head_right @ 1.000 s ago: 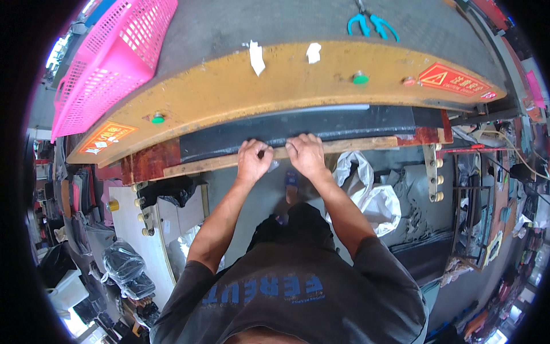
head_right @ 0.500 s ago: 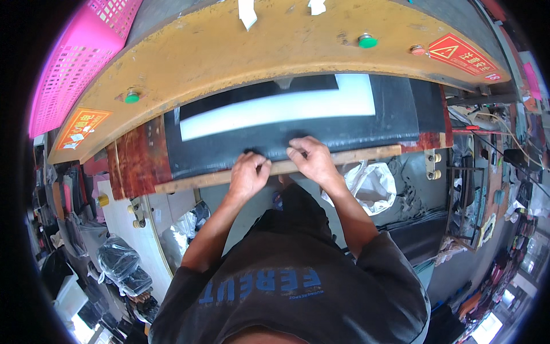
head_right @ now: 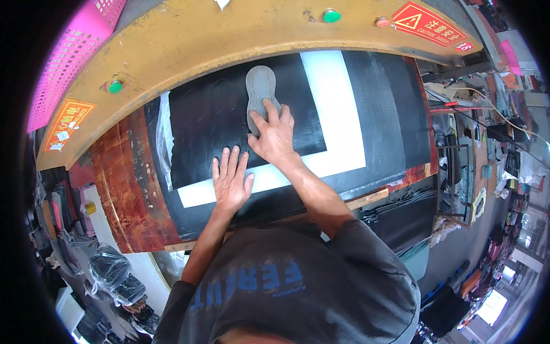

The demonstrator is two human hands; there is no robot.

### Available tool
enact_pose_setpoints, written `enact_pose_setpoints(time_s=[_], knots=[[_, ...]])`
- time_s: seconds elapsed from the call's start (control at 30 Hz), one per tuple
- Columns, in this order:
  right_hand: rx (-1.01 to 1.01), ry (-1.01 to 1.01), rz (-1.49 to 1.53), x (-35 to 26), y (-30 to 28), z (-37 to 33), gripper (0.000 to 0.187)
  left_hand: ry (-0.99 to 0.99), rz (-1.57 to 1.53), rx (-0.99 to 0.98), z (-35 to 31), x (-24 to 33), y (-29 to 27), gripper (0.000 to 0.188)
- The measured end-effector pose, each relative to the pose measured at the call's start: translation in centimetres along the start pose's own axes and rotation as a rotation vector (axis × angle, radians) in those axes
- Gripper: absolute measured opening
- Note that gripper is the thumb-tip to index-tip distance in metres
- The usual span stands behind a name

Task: The person organizes papers and plastic bags on a workbench, then retrieves black rubber sheets from a sack and places them on the bench. They arrange white shoe-shaped cutouts on the rubber sheet.

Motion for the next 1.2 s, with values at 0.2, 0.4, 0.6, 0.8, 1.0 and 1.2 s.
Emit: enact_pose_setpoints(time_s=[0.2,0.4,0.6,0.8,1.0,1.2], knots=[[0.017,0.355,0.885,8.8,-7.8,-3.9,0.053,-0.010,0.026,0.001,-3.3,1.8,0.8,0.063],[0.031,0.143,0.310,8.8,-11.1,-5.2,0.048,-0.022,0.030,0.006,-3.3,2.1,0.5,0.063],[0.031,0.012,0.085,7.5,-7.9,-4.4,0.044,-0.026,0.036,-0.009,-2.6,1.7,0.8,0.063],[-0.084,0.063,-0.089,7.1,-5.6,-4.4,0.058,-0.020,0.071,-0.014,-2.4,1.9,0.7,0.065],[0.173,0.292,0.221,9.4,-10.0,-7.5,0.059,0.000,0.089,-0.009,-2.2,2.0,0.4,0.064],[0.405,0.486,0.471,12.3,-12.5,-15.1,0.027,0.036,0.121,-0.007,-1.8,2.4,0.4,0.062]])
Point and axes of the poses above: each hand's wrist, its own z-axis towards the middle knuckle, its own y-axis out of the palm, x = y × z, the point moved 9 cm from there along z, towards the middle knuckle, and after that the axes turned 2 degrees about -x, right-handed, at the moved point
